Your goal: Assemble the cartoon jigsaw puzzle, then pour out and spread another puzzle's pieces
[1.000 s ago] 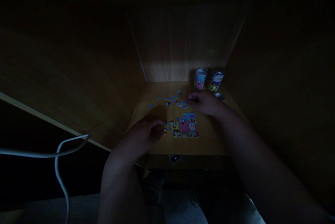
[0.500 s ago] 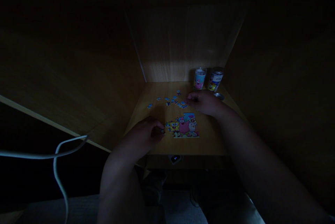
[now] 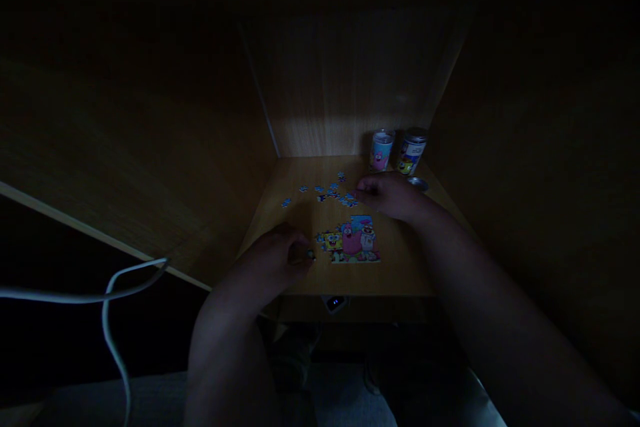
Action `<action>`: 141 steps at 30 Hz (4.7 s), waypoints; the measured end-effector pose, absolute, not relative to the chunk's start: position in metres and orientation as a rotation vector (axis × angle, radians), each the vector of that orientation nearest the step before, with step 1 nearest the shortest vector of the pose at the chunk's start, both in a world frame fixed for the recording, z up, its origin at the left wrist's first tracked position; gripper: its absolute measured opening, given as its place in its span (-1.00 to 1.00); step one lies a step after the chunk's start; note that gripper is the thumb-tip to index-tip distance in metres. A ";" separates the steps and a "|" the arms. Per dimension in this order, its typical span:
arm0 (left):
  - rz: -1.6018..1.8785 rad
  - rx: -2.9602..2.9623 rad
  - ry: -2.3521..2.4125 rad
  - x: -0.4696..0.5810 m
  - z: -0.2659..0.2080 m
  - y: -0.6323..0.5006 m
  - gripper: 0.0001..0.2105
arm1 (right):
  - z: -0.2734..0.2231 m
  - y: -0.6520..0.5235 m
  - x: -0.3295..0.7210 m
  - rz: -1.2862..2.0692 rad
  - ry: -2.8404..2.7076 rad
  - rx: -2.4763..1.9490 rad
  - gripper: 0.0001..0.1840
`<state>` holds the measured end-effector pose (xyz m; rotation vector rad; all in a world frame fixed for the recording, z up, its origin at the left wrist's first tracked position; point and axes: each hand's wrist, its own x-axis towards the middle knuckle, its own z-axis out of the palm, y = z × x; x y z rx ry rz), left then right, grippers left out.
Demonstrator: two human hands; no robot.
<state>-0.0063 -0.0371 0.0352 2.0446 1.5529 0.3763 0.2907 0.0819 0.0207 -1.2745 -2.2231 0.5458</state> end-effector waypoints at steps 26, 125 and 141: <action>0.426 2.150 1.371 0.019 0.035 -0.036 -0.78 | 0.022 0.081 0.290 0.565 -2.241 -1.275 -0.72; 0.614 2.294 2.159 -0.006 0.001 0.004 -0.78 | 0.028 0.083 0.297 0.252 -2.031 -1.692 -0.68; 0.531 2.203 1.789 -0.001 0.028 -0.013 -0.78 | 0.030 0.082 0.296 0.255 -2.047 -1.706 -0.72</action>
